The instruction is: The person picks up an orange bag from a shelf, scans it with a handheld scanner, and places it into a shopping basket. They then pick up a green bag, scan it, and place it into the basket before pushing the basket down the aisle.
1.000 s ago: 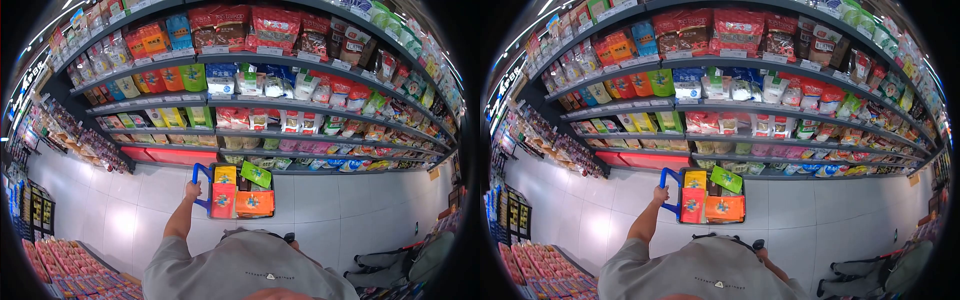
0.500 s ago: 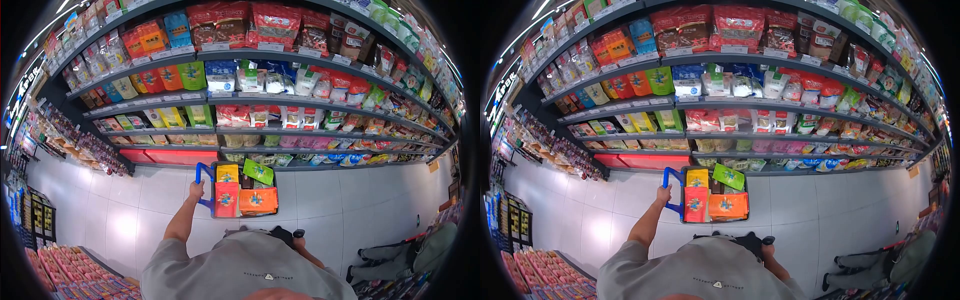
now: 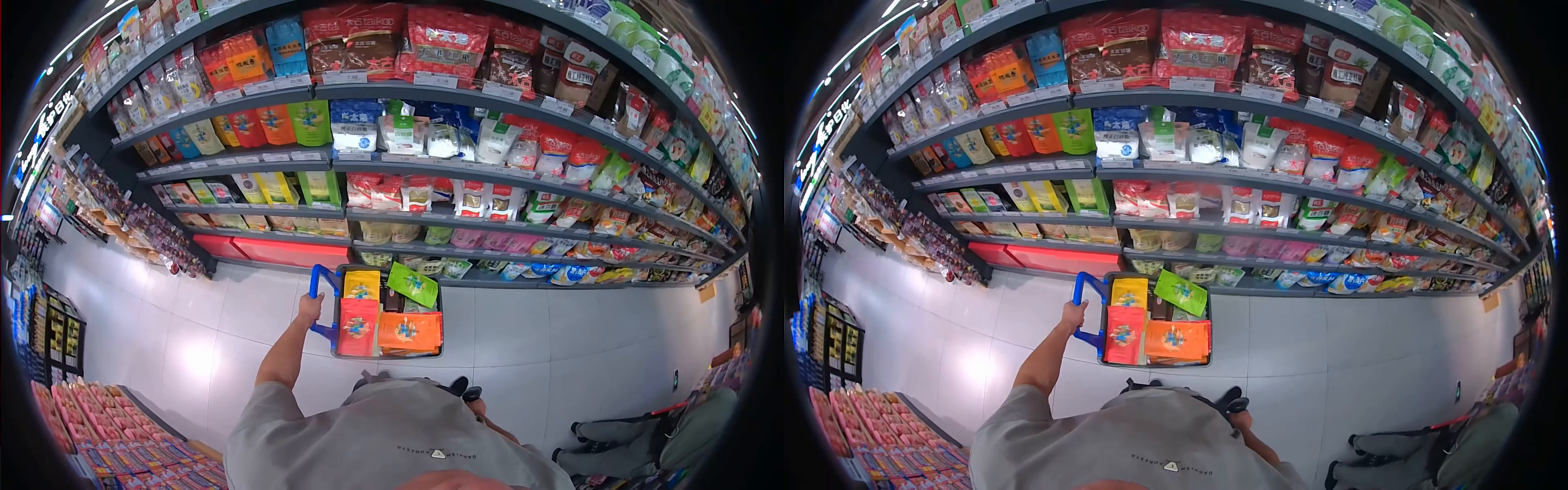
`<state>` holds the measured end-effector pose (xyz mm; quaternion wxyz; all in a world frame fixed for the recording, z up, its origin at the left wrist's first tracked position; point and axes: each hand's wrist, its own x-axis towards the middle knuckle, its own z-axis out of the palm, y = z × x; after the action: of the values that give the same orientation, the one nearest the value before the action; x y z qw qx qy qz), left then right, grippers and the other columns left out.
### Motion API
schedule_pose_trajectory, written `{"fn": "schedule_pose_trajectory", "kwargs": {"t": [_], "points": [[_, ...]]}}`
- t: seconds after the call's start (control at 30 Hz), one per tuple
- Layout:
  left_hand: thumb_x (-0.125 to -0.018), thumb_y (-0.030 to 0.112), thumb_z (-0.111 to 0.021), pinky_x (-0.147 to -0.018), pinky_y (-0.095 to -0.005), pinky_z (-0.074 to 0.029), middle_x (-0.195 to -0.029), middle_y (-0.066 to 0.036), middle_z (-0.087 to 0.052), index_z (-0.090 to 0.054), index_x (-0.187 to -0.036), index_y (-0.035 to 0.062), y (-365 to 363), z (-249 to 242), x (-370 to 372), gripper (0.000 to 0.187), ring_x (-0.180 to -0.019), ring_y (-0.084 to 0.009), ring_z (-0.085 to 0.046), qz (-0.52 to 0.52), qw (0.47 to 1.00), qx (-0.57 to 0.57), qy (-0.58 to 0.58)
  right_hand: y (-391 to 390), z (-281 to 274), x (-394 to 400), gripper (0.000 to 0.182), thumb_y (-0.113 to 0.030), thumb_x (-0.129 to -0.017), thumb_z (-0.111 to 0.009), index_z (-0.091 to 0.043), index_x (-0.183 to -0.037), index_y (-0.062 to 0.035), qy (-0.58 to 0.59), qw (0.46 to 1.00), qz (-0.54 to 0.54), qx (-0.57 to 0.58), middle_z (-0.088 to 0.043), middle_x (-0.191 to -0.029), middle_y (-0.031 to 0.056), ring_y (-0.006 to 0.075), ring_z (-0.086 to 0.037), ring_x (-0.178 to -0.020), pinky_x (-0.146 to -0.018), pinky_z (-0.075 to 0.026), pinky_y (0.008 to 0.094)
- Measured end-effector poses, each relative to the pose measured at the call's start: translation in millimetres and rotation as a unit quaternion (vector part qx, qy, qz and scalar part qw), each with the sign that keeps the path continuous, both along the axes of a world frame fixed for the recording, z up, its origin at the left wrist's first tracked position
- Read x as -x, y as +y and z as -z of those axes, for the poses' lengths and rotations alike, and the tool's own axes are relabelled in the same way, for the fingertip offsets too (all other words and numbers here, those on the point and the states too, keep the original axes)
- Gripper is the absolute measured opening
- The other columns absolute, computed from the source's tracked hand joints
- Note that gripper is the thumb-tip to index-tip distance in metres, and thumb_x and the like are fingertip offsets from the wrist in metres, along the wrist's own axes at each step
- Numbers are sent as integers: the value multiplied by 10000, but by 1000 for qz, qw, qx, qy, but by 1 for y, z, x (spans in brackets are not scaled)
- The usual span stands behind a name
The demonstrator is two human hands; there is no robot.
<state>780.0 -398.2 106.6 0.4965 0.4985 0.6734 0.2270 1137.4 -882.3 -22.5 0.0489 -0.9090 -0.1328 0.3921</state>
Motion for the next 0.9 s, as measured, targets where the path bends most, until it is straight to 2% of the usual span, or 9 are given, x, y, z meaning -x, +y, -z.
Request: {"fn": "schedule_pose_trajectory", "kwargs": {"t": [0.07,0.13,0.43,0.5,0.6,0.67,0.77,0.83,0.9], "points": [[-819,261,-632,-323,-324,-390,-479,-52,-470,-484,-642,39,-3,-4,-4,320,-356,-162,-470,8,1000,-1,20,0,-5,-13,450,-443,-618,-688,-683,-837,-50,66,998,-4,5,-667,-915,161,283,-637,-914,-770,-505,375],[-811,249,-640,-321,-328,-395,-481,-57,-476,-503,-654,24,-4,-2,-8,307,-354,-168,-479,5,1000,-2,16,-10,18,-26,451,-444,-621,-685,-682,-836,-47,45,999,-21,0,-668,-908,159,285,-639,-905,-762,-505,374],[-823,273,-613,-369,-358,-434,-512,-101,-520,-538,-673,-35,-24,-19,-43,351,-383,-217,-523,15,993,-41,112,-6,11,-57,441,-435,-627,-685,-676,-813,-35,38,999,-17,6,-669,-881,163,302,-638,-887,-754,-503,373],[-821,271,-616,-374,-360,-438,-526,-115,-535,-541,-668,-42,-28,-24,-54,357,-393,-223,-539,-9,990,-34,135,-2,1,-62,432,-421,-630,-683,-675,-815,-30,36,999,-19,1,-668,-882,165,303,-637,-889,-754,-503,372],[-812,256,-628,-377,-364,-441,-531,-122,-545,-544,-675,-44,-27,-10,-57,341,-399,-228,-548,14,991,-27,132,0,-21,-69,420,-401,-638,-679,-673,-824,-25,38,999,-20,-15,-664,-909,171,298,-633,-905,-763,-500,366],[-806,249,-638,-377,-363,-442,-526,-124,-544,-542,-679,-47,-28,-8,-60,336,-398,-229,-550,26,991,-22,127,2,-30,-77,430,-391,-636,-677,-669,-856,-22,80,997,-11,17,-656,-945,177,289,-623,-943,-793,-493,356],[-795,237,-654,-376,-361,-443,-514,-125,-539,-540,-687,-52,-28,-6,-68,329,-397,-230,-551,34,993,-9,110,-5,-11,-84,431,-378,-629,-673,-665,-867,-19,67,998,-8,8,-652,-955,181,283,-620,-956,-809,-489,354],[-790,231,-661,-373,-358,-439,-504,-120,-533,-539,-690,-50,-27,3,-70,322,-394,-228,-548,41,994,-12,102,-6,-3,-89,430,-374,-621,-664,-662,-866,-20,49,997,-49,22,-656,-949,170,285,-621,-952,-812,-489,354],[-791,228,-660,-368,-354,-434,-496,-112,-527,-532,-676,-34,-23,11,-68,313,-389,-221,-540,78,989,-25,125,-9,6,-93,413,-389,-680,-607,-655,-887,-35,61,994,-91,6,-654,-932,179,311,-621,-926,-788,-485,388]]}}
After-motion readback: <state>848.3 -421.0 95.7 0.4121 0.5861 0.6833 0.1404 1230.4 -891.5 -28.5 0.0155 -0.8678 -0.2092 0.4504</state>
